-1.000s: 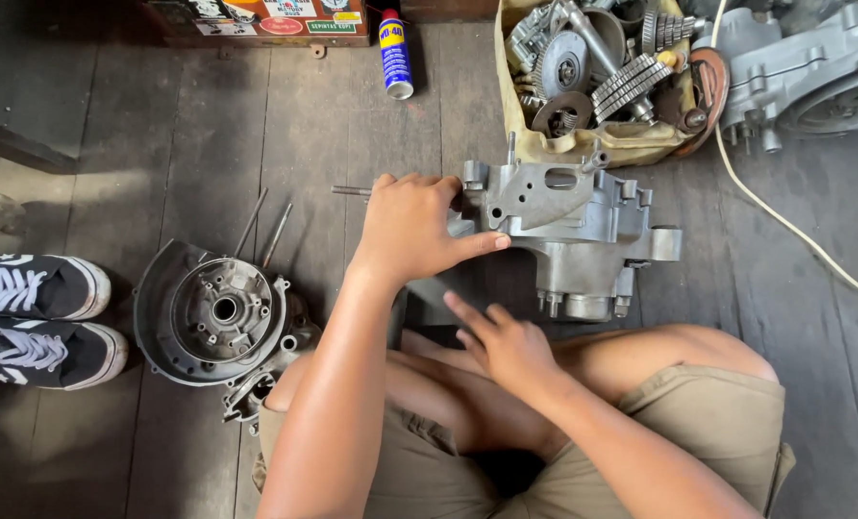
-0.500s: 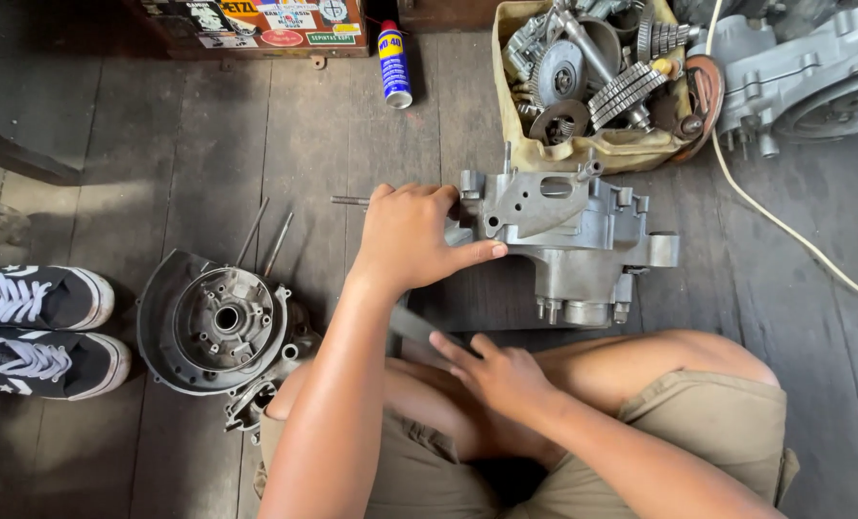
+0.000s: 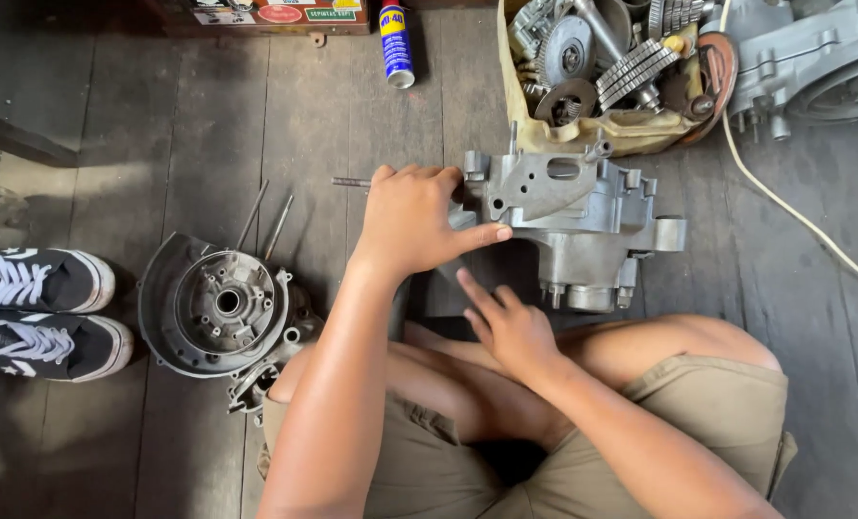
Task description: The person sits on the floor and uses a metal file to smooth the edges of a silver mechanical component, likely an engine casing. They hold the part steady with one hand while filing different sections with the other.
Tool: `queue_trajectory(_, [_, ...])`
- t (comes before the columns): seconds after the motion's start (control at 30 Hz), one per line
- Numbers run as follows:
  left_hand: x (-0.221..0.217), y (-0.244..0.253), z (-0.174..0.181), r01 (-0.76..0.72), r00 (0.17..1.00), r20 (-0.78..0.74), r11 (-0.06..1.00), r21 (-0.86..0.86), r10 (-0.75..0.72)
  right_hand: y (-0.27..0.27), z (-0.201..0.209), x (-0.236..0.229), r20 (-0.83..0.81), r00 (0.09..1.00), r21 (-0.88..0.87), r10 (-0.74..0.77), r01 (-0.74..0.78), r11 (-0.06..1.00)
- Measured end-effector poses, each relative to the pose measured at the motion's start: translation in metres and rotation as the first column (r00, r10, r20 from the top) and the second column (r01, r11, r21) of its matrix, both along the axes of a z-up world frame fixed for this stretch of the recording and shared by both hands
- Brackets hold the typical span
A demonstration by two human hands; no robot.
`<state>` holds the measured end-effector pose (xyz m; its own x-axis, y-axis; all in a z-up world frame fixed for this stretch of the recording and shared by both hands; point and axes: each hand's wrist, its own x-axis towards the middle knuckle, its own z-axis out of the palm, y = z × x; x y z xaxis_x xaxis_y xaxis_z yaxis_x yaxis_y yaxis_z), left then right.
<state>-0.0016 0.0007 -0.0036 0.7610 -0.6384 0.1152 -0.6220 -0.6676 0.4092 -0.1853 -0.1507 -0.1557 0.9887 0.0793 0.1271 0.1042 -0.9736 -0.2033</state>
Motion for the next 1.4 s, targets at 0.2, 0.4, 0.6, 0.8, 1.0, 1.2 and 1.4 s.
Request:
queue_trajectory(0.2, [0.0, 0.0, 0.002, -0.005, 1.0, -0.018, 1.0, 0.0, 0.005, 0.013, 0.023, -0.014, -0.098, 0.97, 0.078, 0.224, -0.217, 0.973])
queue_trajectory(0.4, [0.0, 0.0, 0.006, -0.001, 0.999, -0.037, 1.0, 0.013, 0.002, 0.018, 0.016, -0.021, -0.036, 0.986, -0.003, 0.164, -0.164, 0.986])
queue_trajectory(0.6, [0.001, 0.0, 0.006, 0.008, 0.999, -0.053, 1.0, 0.02, -0.007, 0.003, 0.006, -0.011, -0.096, 0.995, 0.0, -0.036, 0.036, 0.999])
queue_trajectory(0.8, [-0.001, 0.0, 0.005, 0.003, 0.999, -0.046, 1.0, 0.021, -0.002, 0.008, 0.003, -0.001, -0.158, 0.987, 0.036, 0.011, -0.005, 0.999])
queue_trajectory(1.0, [0.0, 0.0, 0.008, 0.004, 0.999, -0.049, 0.999, 0.042, -0.002, 0.027, 0.014, -0.024, -0.048, 0.976, -0.043, 0.214, -0.216, 0.975])
queue_trajectory(1.2, [0.001, -0.001, 0.005, 0.01, 1.0, -0.03, 0.999, 0.045, -0.008, 0.012, 0.02, -0.003, -0.173, 0.982, 0.078, 0.07, -0.057, 0.995])
queue_trajectory(1.4, [0.0, -0.002, 0.008, 0.0, 0.999, -0.05, 0.998, 0.06, 0.003, 0.018, 0.035, -0.008, -0.254, 0.946, 0.141, 0.203, -0.171, 0.975])
